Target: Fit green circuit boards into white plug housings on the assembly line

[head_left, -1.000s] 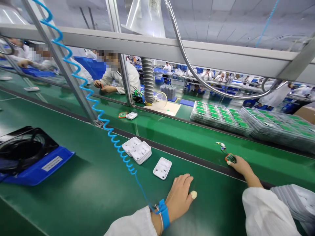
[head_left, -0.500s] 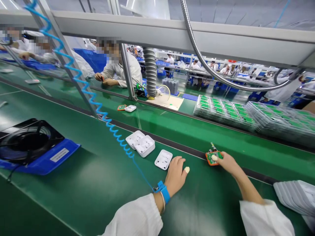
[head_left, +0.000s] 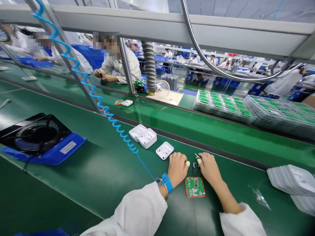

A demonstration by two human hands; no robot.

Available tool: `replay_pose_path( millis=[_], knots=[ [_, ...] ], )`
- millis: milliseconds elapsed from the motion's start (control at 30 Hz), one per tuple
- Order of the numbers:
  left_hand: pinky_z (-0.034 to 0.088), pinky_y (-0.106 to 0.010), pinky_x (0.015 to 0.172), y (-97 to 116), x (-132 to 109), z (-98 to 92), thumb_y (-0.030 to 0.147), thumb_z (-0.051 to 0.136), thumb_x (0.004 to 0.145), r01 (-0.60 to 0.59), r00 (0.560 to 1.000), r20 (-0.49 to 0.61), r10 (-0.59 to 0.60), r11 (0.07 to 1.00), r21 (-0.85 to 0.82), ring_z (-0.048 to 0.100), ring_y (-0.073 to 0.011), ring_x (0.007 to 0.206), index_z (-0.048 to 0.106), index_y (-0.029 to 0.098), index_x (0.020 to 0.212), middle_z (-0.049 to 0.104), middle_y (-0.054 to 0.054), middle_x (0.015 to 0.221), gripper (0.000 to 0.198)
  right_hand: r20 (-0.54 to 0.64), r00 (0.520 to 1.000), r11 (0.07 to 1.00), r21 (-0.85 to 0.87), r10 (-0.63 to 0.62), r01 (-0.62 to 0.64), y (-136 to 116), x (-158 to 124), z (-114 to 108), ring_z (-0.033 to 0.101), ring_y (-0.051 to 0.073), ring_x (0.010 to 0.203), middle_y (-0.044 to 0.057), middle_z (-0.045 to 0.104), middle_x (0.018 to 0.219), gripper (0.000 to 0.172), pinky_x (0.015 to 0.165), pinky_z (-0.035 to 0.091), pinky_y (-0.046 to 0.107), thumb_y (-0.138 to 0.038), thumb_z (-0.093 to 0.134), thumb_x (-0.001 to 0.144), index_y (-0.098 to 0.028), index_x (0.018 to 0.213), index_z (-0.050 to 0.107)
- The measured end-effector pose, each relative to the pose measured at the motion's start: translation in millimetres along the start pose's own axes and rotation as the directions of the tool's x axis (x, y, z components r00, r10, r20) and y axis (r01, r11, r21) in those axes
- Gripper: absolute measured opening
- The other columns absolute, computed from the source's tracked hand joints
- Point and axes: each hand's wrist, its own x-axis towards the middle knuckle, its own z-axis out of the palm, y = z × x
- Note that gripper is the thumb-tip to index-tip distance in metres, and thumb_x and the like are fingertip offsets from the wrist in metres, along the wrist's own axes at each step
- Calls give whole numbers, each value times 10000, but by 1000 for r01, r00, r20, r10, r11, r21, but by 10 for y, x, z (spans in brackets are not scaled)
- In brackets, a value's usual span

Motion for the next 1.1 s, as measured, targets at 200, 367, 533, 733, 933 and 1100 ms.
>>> replay_pose_path(
  millis=[200,367,533,733,933,1100],
  knots=[
    [321,-370,791,203,13,28,347,573,777,-69,995,76,62,992,102,426,-210,846,504,180,784,495,-39,832,181,15,995,990,94,103,-103,54,-10,71,504,187,702,34,554,753,106,658,392,309,-249,420,854,-195,802,496],
    [318,-354,780,272,39,88,264,537,785,-121,984,146,107,989,91,436,-208,852,489,181,782,511,-38,832,96,36,991,935,330,128,-133,51,-223,-83,526,148,664,1,566,757,140,654,408,279,-288,410,874,-207,908,519],
    [324,-323,737,252,21,44,141,452,810,-88,987,143,77,994,70,472,-192,827,460,178,843,544,-37,852,51,-29,997,912,407,73,-55,-42,-315,-109,547,156,769,30,587,872,177,707,427,278,-303,402,890,-201,912,544],
    [336,-290,677,229,-20,8,89,390,829,-78,987,144,77,997,0,521,-172,741,445,189,856,565,-19,792,117,-23,997,911,405,-72,75,-205,-317,-88,545,153,789,32,584,860,157,709,438,273,-264,394,895,-203,878,538],
    [391,-252,687,193,-44,35,67,456,752,-8,994,101,37,961,-278,532,-145,764,437,204,888,557,10,810,194,-50,994,909,403,-97,109,-255,-334,-91,545,172,818,48,582,878,155,724,444,296,-249,383,898,-207,889,532],
    [399,-254,706,194,-53,5,43,473,703,25,998,65,-2,935,-353,520,-138,777,443,204,909,542,13,824,263,-43,994,911,398,-104,112,-256,-338,-99,541,174,821,46,578,873,153,725,440,298,-247,379,902,-209,892,526]
  ],
)
